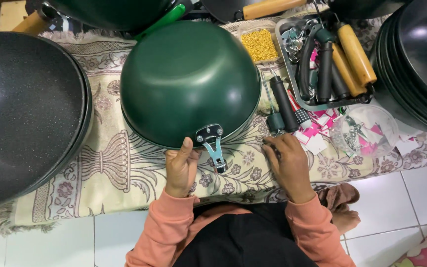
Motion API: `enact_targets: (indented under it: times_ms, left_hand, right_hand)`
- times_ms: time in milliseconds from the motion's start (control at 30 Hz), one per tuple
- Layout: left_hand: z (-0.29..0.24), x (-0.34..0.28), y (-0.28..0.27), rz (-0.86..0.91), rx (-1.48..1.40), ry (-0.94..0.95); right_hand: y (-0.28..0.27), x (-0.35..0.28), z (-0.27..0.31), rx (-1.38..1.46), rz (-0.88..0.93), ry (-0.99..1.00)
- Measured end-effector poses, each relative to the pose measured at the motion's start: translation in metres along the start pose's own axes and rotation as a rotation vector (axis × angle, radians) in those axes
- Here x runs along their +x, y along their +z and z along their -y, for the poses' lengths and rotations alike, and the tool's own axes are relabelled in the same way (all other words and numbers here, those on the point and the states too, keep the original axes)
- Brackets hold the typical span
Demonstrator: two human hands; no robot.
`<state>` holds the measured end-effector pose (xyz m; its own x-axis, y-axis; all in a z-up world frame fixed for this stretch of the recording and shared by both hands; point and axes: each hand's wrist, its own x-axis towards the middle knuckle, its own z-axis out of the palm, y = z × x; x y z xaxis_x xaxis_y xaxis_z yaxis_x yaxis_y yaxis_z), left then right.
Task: Assembling a handle onto a wok using a screwdriver
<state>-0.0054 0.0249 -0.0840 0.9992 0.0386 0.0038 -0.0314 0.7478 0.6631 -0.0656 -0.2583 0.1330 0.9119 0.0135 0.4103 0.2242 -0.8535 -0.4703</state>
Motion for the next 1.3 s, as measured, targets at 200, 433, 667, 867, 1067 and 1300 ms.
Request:
enact_targets:
  times_ms: [200,433,667,867,1067,1300]
  left_hand:
    - [0.011,0.000,-0.009,-0.003,0.001,-0.005]
    - [-0.015,-0.004,0.033,-0.018,-0.008,-0.016]
    - [-0.087,-0.007,0.125,-0.016,-0.007,-0.009]
    - [-0.032,-0.007,0.031,-0.026,0.003,-0.006]
    - [-0.111,-0.023,0.154,0.003,-0.047,0.037]
    - [-0.110,-0.023,0.166,0.036,-0.068,0.087]
  right_hand:
    - [0.001,0.001,0.003,-0.058,0.011,-0.030]
    - [0.003,0.008,0.007,-0.025,0.089,0.002]
    - [0.008,0.024,0.004,0.073,-0.061,-0.024]
    - [0.014,0.035,-0.003,0.194,-0.114,-0.056]
    - [0.001,0.039,0.007,0.241,-0.100,-0.043]
    - [-0.036,0.051,0.023,0.373,-0.151,0.011]
